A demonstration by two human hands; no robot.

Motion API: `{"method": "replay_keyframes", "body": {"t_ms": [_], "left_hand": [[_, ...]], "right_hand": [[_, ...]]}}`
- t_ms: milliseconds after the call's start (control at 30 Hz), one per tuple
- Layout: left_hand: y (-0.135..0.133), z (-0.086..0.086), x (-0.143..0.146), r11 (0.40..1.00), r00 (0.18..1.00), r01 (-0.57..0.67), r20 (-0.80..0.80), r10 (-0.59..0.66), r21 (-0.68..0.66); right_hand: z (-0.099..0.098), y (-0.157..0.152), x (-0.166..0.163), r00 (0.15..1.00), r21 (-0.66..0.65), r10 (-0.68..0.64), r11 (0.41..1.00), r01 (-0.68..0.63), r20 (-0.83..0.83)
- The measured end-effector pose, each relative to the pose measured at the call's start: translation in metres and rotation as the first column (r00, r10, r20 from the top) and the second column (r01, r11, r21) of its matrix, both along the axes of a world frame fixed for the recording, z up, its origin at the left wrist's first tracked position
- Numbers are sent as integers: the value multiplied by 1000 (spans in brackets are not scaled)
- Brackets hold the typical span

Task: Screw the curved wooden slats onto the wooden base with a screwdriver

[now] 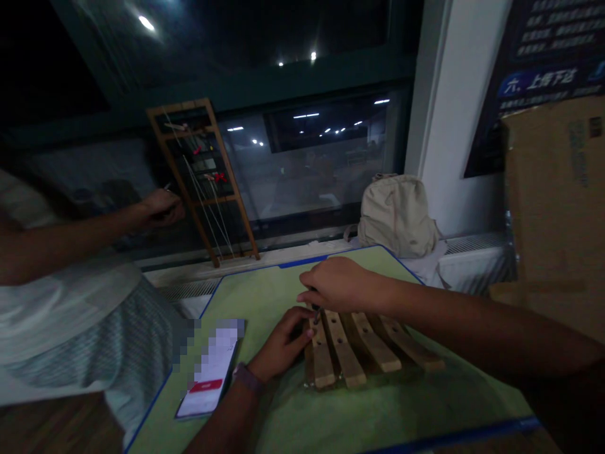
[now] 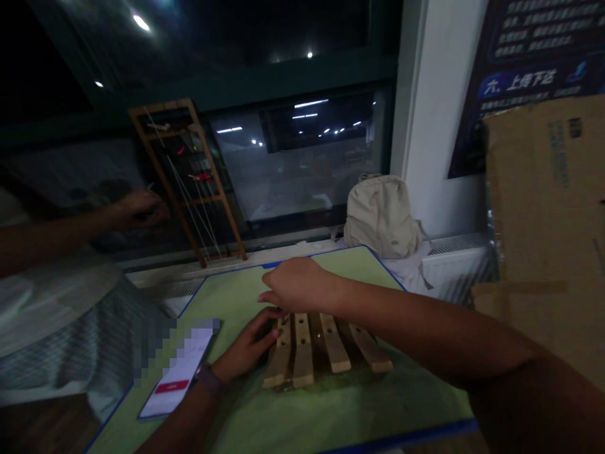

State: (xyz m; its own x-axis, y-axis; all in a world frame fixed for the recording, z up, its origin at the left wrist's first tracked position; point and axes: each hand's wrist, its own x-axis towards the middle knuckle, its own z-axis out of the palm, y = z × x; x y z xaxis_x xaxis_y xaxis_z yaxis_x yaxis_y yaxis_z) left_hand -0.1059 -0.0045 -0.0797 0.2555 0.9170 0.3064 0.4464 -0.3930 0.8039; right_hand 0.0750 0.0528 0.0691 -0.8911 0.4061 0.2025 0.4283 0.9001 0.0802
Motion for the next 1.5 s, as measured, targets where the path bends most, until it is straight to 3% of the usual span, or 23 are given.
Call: {"method": "replay_keyframes", "body": {"t_ms": [133,200,333,400,533,600,700,867,1100,1300,1500], "left_hand": [[2,-4,0,1000,999,-4,35,4,-1],[2,-4,1,1000,999,-1,39,1,-7],[0,-2,0,1000,1000,20,20,-20,-12],[0,-3,-1,1000,1000,22,13,-22,-10],[1,-5,-2,1000,1000,6,26,-7,1],[0,-4,-2,1000,1000,3,27,-3,-10],[-2,1,-2,1000,1000,1,8,-1,-30],[-2,3,-3,999,999,-23,-33,22,-40],[0,-4,-5,995,997,-73,-25,72,-70],[0,-2,-5,1000,999,-9,-44,8,-23],[0,-1,-3,1000,1000,-19,-23,19,5]], "right_hand": [[3,-9,0,978,-170,206,965,-201,12],[2,-2,-6,972,-181,233,956,-230,-3],[0,15,-6,1000,-67,16,998,-14,26],[0,15,2,999,-89,-17,996,20,34],[0,3,12,984,-266,179,947,-179,-25],[0,3,7,968,-295,250,923,-246,-25],[-1,16,-6,951,-245,285,920,-307,-119],[-2,20,-3,990,-174,114,977,-126,-77],[-1,6,-17,932,-234,363,905,-357,-15],[2,17,-16,991,-72,125,990,-122,40],[0,17,-13,955,-232,294,932,-277,42]]}}
